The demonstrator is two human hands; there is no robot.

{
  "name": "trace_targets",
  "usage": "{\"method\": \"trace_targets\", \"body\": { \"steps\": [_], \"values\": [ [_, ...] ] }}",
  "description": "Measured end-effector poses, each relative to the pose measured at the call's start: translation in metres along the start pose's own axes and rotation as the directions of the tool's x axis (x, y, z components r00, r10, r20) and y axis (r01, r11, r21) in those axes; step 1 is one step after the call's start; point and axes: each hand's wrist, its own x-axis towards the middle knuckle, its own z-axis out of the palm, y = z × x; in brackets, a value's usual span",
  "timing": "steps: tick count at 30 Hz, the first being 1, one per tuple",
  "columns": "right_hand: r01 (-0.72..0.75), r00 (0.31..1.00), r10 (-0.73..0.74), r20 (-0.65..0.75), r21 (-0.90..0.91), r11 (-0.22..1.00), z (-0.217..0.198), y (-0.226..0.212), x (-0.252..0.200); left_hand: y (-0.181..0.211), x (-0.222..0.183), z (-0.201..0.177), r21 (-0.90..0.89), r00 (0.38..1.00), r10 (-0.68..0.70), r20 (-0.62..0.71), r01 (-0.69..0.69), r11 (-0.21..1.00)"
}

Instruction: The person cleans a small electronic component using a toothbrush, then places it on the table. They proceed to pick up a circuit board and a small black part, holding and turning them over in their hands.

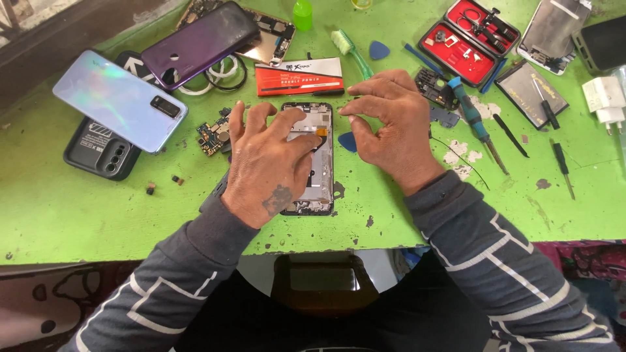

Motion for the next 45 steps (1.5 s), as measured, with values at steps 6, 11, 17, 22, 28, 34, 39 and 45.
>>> {"method": "trace_targets", "body": {
  "steps": [6,11,17,22,28,34,39,45],
  "values": [
    [0.050,0.999,-0.050,-0.016,-0.023,0.998,0.002,-0.003,0.004,-0.004,0.002,0.002,-0.027,0.994,-0.030,-0.101,0.028,0.999],
    [0.063,0.998,-0.063,-0.002,-0.053,0.997,0.002,-0.005,0.006,-0.016,0.016,0.000,-0.073,0.883,-0.063,-0.465,0.033,0.997],
    [0.123,0.992,-0.123,0.006,-0.102,0.987,0.002,-0.010,0.004,-0.031,0.019,-0.023,-0.134,0.802,-0.080,-0.592,0.000,0.991],
    [0.214,0.977,-0.212,0.032,-0.057,0.975,0.001,-0.014,-0.001,-0.031,-0.016,-0.064,-0.146,0.819,-0.173,-0.547,0.110,0.983],
    [0.299,0.953,-0.294,0.071,-0.070,0.952,-0.002,-0.021,0.002,-0.018,-0.082,-0.061,-0.164,0.870,-0.327,-0.370,0.285,0.944],
    [0.298,0.942,-0.269,0.202,-0.127,0.946,0.003,-0.019,-0.003,-0.013,-0.101,-0.056,-0.217,0.798,-0.375,-0.471,0.307,0.927],
    [0.264,0.963,-0.255,0.085,-0.123,0.957,0.007,-0.005,-0.011,-0.023,-0.107,-0.044,-0.288,0.706,-0.435,-0.559,0.327,0.900],
    [0.282,0.959,-0.267,0.098,-0.194,0.940,0.002,-0.020,-0.007,-0.015,-0.107,-0.054,-0.290,0.682,-0.471,-0.559,0.372,0.882]
  ]
}}
